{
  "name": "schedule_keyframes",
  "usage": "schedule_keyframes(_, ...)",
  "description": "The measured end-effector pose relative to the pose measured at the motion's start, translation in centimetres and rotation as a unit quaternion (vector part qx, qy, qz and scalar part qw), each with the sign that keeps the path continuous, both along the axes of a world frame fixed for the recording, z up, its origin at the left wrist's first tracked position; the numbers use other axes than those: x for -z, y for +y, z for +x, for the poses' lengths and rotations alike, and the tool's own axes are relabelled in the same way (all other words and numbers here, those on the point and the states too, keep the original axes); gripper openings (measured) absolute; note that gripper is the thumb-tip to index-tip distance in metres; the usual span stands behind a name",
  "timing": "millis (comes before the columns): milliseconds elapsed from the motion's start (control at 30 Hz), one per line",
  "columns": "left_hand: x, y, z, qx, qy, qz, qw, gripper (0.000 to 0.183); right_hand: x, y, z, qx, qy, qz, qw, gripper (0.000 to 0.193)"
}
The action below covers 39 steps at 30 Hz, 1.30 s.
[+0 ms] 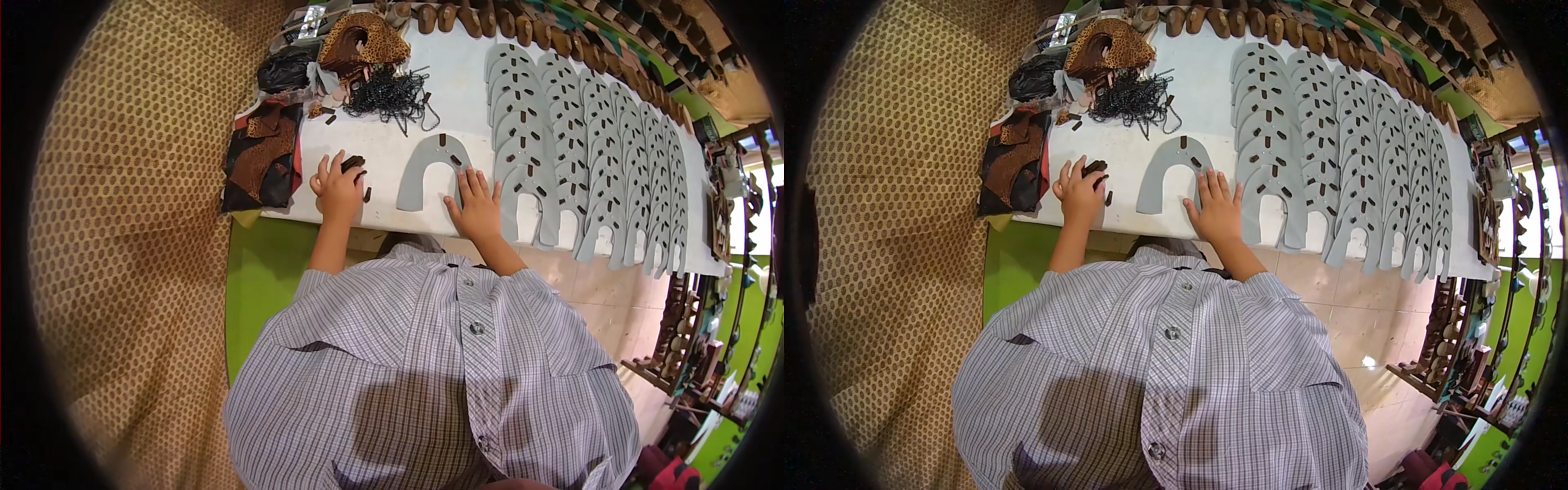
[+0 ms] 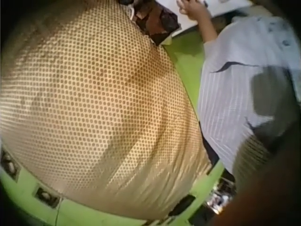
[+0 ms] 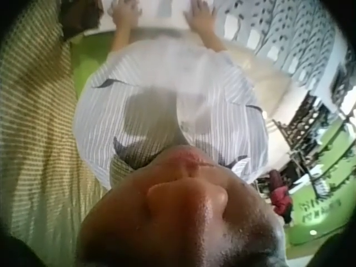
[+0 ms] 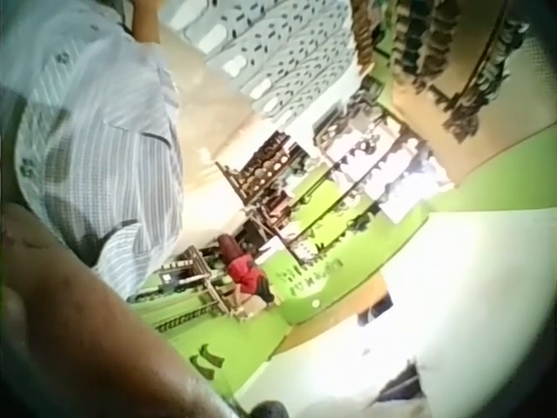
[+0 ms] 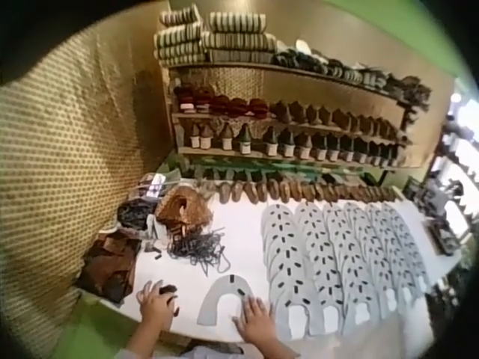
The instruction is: Sorting and organizing white shoe upper components on a workbench.
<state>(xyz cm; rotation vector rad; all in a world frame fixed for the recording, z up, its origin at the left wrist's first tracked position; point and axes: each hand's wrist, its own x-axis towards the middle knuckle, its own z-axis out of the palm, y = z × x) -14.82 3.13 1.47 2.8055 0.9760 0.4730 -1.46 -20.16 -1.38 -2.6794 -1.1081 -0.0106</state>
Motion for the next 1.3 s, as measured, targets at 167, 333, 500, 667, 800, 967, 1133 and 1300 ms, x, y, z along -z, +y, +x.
schedule_keyframes(167,0.2,0.5,0.4,-0.003,-0.003,0.001,1.0,0.013,-0.2,0.1,-0.1,0.001,0.005,0.003,1.0,0.06)
schedule_keyframes(333,0.3,0.3,1.4,-0.01,-0.051,-0.008,0.999,0.009,-0.1,0.0,-0.1,0.003,0.004,0.005,1.0,0.059)
schedule_keyframes(500,0.5,-1.2,3.3,0.017,-0.076,-0.062,0.995,0.009,-0.1,0.0,-0.1,0.005,0.003,0.002,1.0,0.059)
schedule_keyframes(667,0.7,-3.3,5.7,0.036,-0.076,-0.152,0.985,0.009,0.1,0.0,-0.1,0.013,0.008,-0.001,1.0,0.06)
schedule_keyframes(800,1.4,-4.6,8.2,0.069,-0.081,-0.145,0.984,0.012,0.0,0.0,-0.2,0.011,0.004,-0.002,1.0,0.06)
schedule_keyframes(967,2.1,-5.3,10.2,0.065,-0.085,-0.141,0.984,0.011,0.0,0.0,-0.3,0.014,0.004,-0.002,1.0,0.06)
schedule_keyframes(1133,2.6,-4.5,10.0,0.065,-0.068,-0.116,0.989,0.012,0.2,0.0,-0.3,0.013,0.001,0.001,1.0,0.06)
schedule_keyframes(1300,2.9,-3.1,8.7,0.073,-0.083,-0.13,0.985,0.015,0.2,0.0,-0.2,0.012,-0.01,-0.002,1.0,0.059)
